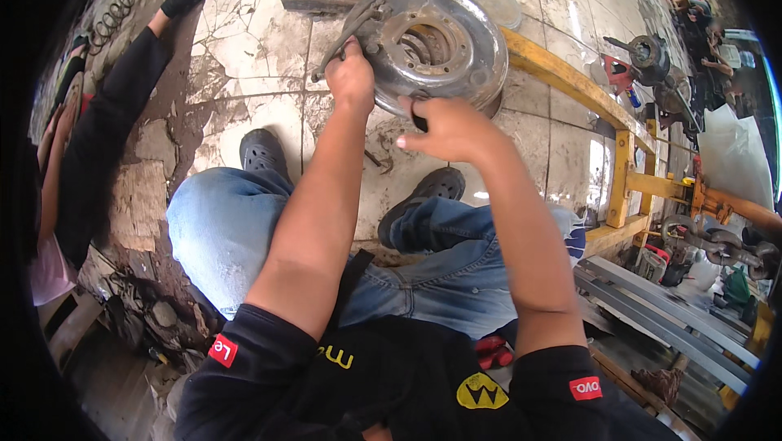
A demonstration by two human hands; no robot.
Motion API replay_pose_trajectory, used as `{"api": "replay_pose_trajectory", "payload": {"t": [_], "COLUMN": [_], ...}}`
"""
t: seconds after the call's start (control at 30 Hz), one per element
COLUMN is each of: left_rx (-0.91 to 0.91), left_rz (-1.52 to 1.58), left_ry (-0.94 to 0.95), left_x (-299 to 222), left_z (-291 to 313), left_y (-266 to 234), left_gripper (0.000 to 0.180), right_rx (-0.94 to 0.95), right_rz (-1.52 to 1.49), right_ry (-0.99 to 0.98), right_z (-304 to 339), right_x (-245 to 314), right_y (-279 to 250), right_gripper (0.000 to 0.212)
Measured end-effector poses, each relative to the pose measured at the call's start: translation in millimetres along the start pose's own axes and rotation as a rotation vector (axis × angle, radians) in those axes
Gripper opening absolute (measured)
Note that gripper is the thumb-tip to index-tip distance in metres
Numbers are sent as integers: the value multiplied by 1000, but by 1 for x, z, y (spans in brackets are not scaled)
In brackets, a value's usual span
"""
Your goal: The person sits on the floor and repeatedly scrapes the surface of a brake drum with a small metal tool. The person holds the drum steady with one hand while scraping with the other, rotating the drum to access different areas.
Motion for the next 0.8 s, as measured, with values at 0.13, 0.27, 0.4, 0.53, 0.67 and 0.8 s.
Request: {"api": "replay_pose_trajectory", "payload": {"t": [0.13, 0.27, 0.4, 0.53, 0.67, 0.8], "left_rx": [24, -17, 14, -11, 10, -26], "left_rz": [49, -11, -68, -104, -45, -80], "left_ry": [50, 4, 31, 61, 16, 83], "left_x": [-2, 6, -11, -5, 1, 1], "left_z": [-2, -7, 2, -4, -5, -6], "left_y": [6, 3, 4, 0, 7, -3], "left_gripper": [61, 59, 61, 63, 66, 70], "right_rx": [24, 45, -83, 51, -21, 95], "right_rz": [47, 34, 94, 51, 106, 46], "right_ry": [72, 38, 19, -13, 47, -7], "right_z": [-2, 4, -2, 15, 5, 24], "right_x": [2, -4, 3, -11, -7, -14], "right_y": [-4, -7, -2, -10, -4, -15], "right_gripper": [71, 68, 60, 58, 51, 57]}}
Point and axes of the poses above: each hand's wrist, its own z-axis away from the middle knuckle, its own y-axis out of the palm, x = y × z, the point moved 9 cm from there along -z, towards the middle knuckle, and after that the axes turned 2 degrees about y, right-handed, at the moved point
